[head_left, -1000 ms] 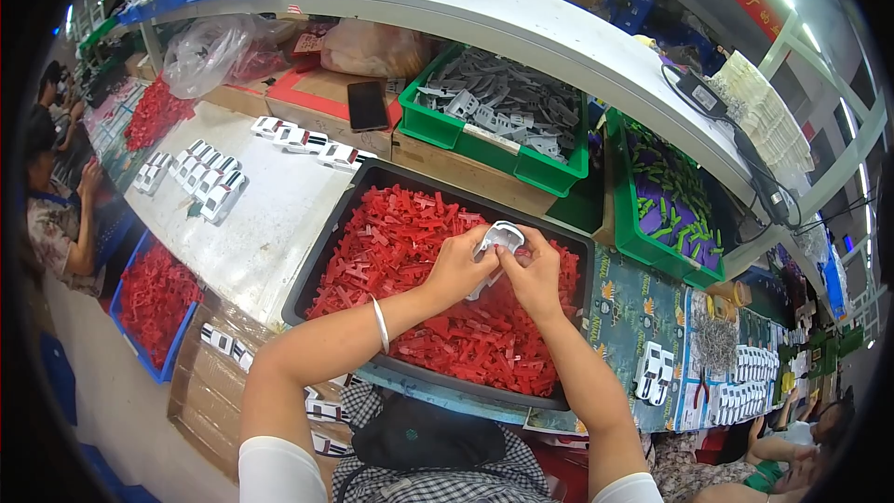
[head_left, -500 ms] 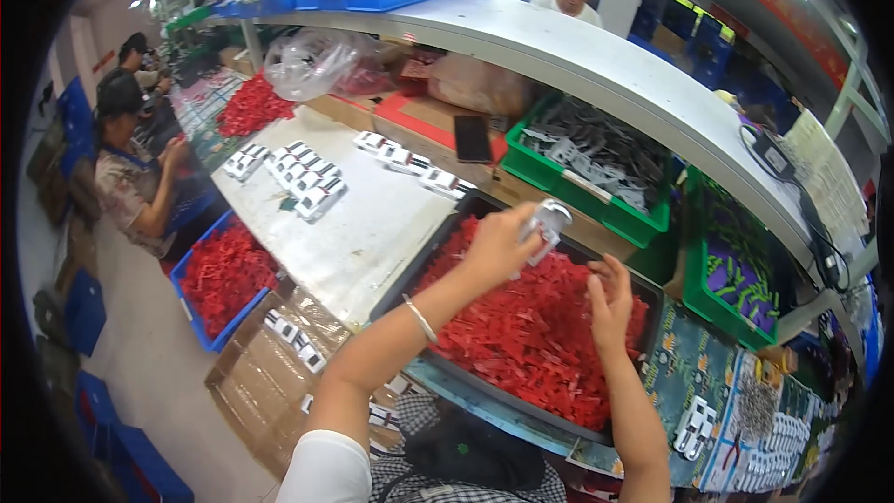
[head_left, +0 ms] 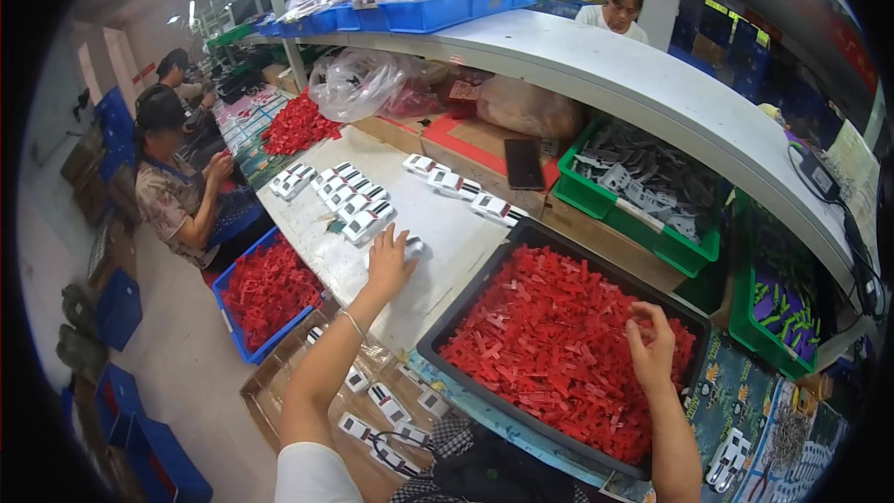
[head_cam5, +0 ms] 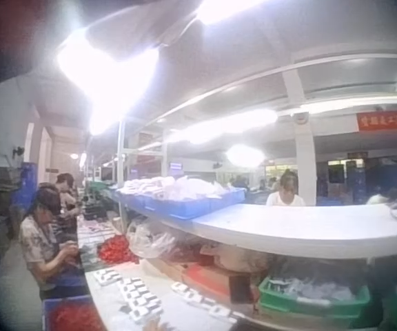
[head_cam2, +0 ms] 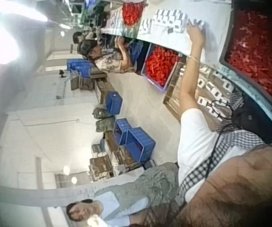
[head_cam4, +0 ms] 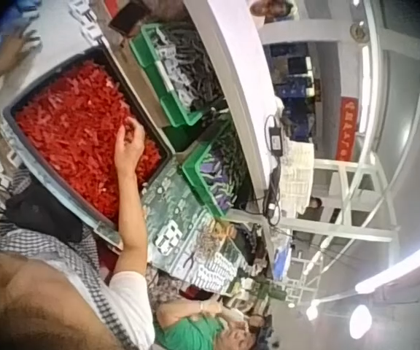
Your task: The person assembles toy cars by taking car shells and inserting plastic parts into each one by hand before placing the assembled car bodies on the table.
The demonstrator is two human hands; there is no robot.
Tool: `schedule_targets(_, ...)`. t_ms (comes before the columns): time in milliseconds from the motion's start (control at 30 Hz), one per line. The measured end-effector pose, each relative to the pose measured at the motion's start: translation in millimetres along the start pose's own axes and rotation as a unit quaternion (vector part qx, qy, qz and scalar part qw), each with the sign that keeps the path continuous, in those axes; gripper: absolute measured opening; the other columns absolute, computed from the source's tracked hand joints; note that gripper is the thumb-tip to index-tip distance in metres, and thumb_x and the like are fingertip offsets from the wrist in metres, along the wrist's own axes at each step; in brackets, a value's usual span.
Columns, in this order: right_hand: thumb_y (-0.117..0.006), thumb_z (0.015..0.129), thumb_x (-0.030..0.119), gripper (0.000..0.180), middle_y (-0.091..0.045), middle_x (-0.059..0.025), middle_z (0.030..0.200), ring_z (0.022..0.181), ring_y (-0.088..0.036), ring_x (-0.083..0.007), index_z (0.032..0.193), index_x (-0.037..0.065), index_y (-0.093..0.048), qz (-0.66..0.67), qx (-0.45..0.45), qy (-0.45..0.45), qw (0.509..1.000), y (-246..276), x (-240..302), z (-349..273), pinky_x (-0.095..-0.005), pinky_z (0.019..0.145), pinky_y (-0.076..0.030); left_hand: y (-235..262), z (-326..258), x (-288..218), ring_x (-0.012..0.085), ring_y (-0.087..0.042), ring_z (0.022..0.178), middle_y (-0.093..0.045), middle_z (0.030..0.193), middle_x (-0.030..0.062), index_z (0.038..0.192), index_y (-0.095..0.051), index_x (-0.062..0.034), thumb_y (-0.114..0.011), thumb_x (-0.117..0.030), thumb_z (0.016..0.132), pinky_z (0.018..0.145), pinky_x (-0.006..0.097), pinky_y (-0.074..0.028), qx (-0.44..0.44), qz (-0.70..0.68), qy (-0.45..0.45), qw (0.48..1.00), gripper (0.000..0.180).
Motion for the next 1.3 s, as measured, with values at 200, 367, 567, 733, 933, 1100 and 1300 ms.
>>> schedule_targets(200,-0.060,0.083,-0.002,0.022,-0.061,-0.0092,0.104,0.092,-0.062,-0.0182,0.104,0.003,-0.061,-0.063,0.015,0.020,0.998,4,7,1,-0.0250,0.068,-0.051,12,7,15,0.0444,-0.017,0.138,-0.021,0.149,0.0223,0.135,-0.047,-0.0153,-0.072,-0.046,0.077,0.097,0.072,-0.025,0.041,-0.007,0.092,0.995,0.070)
schedule_targets(367,-0.057,0.085,-0.003,0.019,-0.057,-0.0076,0.105,0.094,-0.058,-0.0137,0.104,0.000,-0.059,-0.074,0.047,0.017,0.996,3,6,3,-0.0233,0.071,-0.050,-13,30,81,0.0453,-0.019,0.136,-0.022,0.149,0.0211,0.132,-0.048,-0.0130,-0.072,-0.047,0.076,0.099,0.069,-0.024,-0.096,-0.039,0.099,0.990,0.070)
schedule_targets(567,-0.059,0.084,-0.002,0.018,-0.059,-0.0083,0.104,0.093,-0.059,-0.0161,0.102,0.002,-0.061,-0.091,0.026,0.012,0.995,6,15,-3,-0.0245,0.070,-0.050,-15,55,76,0.0452,-0.018,0.136,-0.023,0.147,0.0251,0.132,-0.046,-0.0095,-0.071,-0.045,0.077,0.099,0.072,-0.020,-0.079,0.035,0.168,0.982,0.070)
schedule_targets(733,-0.059,0.084,-0.003,0.017,-0.062,-0.0101,0.099,0.088,-0.063,-0.0192,0.099,0.003,-0.062,-0.020,-0.019,0.027,0.999,4,16,2,-0.0263,0.071,-0.051,-15,33,68,0.0461,-0.025,0.133,-0.031,0.142,0.0266,0.135,-0.044,-0.0103,-0.071,-0.036,0.079,0.107,0.060,-0.021,-0.156,-0.059,-0.001,0.986,0.067)
schedule_targets(933,-0.065,0.081,0.001,0.015,-0.065,-0.0114,0.094,0.087,-0.062,-0.0273,0.095,0.003,-0.063,-0.192,-0.065,0.144,0.969,57,64,-19,-0.0333,0.073,-0.050,65,-1,-92,0.0388,-0.032,0.132,-0.036,0.143,0.0208,0.130,-0.048,-0.0071,-0.061,-0.008,0.084,0.110,0.048,-0.024,-0.015,-0.196,-0.209,0.958,0.048)
schedule_targets(1100,-0.068,0.078,0.005,0.019,-0.063,-0.0105,0.102,0.096,-0.060,-0.0301,0.096,0.006,-0.062,-0.334,-0.198,0.041,0.920,121,22,-111,-0.0371,0.082,-0.049,93,-51,-166,0.0402,-0.031,0.132,-0.033,0.144,0.0206,0.128,-0.048,-0.0083,-0.066,-0.004,0.078,0.109,0.045,-0.027,0.158,-0.231,-0.320,0.905,0.053)
schedule_targets(1300,-0.077,0.070,0.037,0.069,-0.036,-0.0242,0.139,0.128,-0.035,-0.0416,0.125,0.006,-0.049,-0.463,-0.368,-0.275,0.758,240,-74,-272,-0.0526,0.105,-0.027,77,-77,-215,0.0403,-0.024,0.136,-0.031,0.145,0.0173,0.128,-0.047,-0.0103,-0.071,-0.017,0.077,0.110,0.058,-0.018,0.195,-0.131,-0.412,0.880,0.056)
Point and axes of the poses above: each hand's wrist, its own z-axis towards the middle knuckle, its own y-axis out of the back of the hand, x = y × z, the point moved 3 cm from there along z, towards the middle knuckle
